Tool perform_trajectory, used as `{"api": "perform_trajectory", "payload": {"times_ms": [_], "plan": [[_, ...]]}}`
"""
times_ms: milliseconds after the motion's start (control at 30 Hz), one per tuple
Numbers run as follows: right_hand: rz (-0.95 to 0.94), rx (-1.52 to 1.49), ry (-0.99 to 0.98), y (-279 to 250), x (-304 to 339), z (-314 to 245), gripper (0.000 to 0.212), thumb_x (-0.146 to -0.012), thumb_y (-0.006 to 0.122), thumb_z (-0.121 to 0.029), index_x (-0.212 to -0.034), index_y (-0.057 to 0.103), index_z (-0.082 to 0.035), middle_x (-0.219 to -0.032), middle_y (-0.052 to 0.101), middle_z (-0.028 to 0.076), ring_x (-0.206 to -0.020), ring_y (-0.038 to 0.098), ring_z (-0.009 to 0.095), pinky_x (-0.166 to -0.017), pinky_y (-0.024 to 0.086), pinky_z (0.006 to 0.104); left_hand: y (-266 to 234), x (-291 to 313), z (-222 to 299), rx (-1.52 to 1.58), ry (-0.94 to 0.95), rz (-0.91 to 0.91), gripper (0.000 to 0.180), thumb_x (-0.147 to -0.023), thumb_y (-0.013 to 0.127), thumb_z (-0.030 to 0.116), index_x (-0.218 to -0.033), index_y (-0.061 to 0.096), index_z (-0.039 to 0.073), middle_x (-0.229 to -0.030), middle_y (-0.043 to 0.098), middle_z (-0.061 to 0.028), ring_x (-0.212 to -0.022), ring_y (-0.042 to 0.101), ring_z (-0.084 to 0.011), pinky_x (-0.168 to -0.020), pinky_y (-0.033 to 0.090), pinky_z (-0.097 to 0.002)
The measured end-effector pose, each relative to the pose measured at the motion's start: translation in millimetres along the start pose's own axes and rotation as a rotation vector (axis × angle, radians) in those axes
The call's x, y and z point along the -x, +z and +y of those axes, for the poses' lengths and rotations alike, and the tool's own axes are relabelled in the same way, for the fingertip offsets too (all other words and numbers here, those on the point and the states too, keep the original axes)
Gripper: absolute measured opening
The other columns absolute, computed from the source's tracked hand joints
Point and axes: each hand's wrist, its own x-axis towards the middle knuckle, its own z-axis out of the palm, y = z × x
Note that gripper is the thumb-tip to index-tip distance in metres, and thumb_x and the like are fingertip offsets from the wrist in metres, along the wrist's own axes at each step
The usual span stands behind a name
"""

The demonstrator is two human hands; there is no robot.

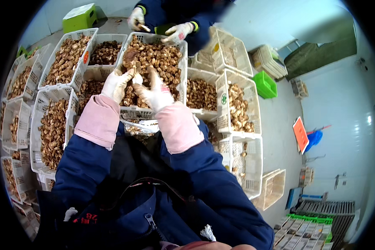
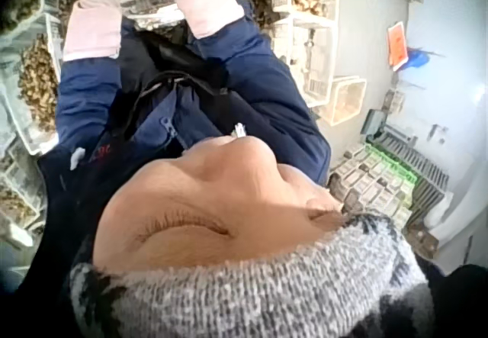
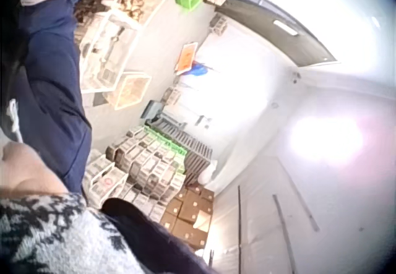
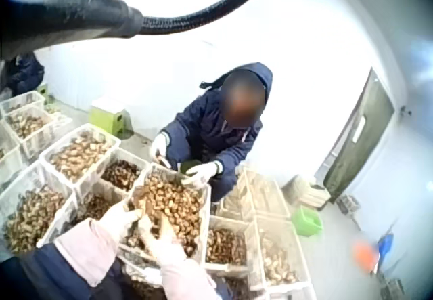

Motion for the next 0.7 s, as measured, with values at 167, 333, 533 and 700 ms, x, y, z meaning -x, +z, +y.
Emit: {"api": "perform_trajectory", "payload": {"times_ms": [167, 333, 533, 700], "plan": [[-0.156, 0.145, 0.274, -1, 5, -29, 0.068, -0.084, 0.057, -0.045, -0.138, 0.039, -0.008, -0.116, 0.063, 0.018, -0.104, 0.062, 0.035, -0.09, 0.047, 0.0395, 0, 5, -2, -0.181, -0.015, -0.046, 0.045, -0.089, 0.064, 0.003, -0.131, 0.049, 0.001, -0.115, 0.062, -0.0047, -0.103, 0.059, -0.0123, -0.091, 0.047, -0.0243], [0.089, -0.608, 0.399, -53, -6, 6, 0.052, -0.094, 0.054, -0.045, -0.124, 0.053, -0.003, -0.103, 0.067, 0.012, -0.086, 0.067, 0.023, -0.08, 0.053, 0.0346, 2, -1, -9, -0.296, -0.073, 0.002, 0.058, -0.094, 0.061, 0.017, -0.144, 0.035, 0.006, -0.134, 0.05, -0.0096, -0.115, 0.055, -0.0157, -0.096, 0.046, -0.0237], [1.126, -1.289, 0.348, -137, -12, 114, 0.034, -0.094, 0.061, -0.031, -0.117, 0.052, -0.008, -0.098, 0.063, 0.007, -0.084, 0.063, 0.017, -0.071, 0.054, 0.0309, -16, -9, -21, -0.256, -0.164, 0.038, 0.058, -0.096, 0.058, 0.022, -0.145, 0.032, 0.006, -0.137, 0.049, -0.0138, -0.118, 0.055, -0.0208, -0.095, 0.046, -0.0286], [0.839, -1.285, 0.361, -133, -14, 151, 0.024, -0.092, 0.057, -0.016, -0.114, 0.052, -0.009, -0.095, 0.062, 0.008, -0.083, 0.063, 0.018, -0.065, 0.055, 0.0295, -4, -11, -29, -0.261, -0.185, 0.085, 0.053, -0.097, 0.057, 0.024, -0.142, 0.037, 0.006, -0.131, 0.054, -0.0139, -0.115, 0.056, -0.0204, -0.097, 0.045, -0.0318]]}}
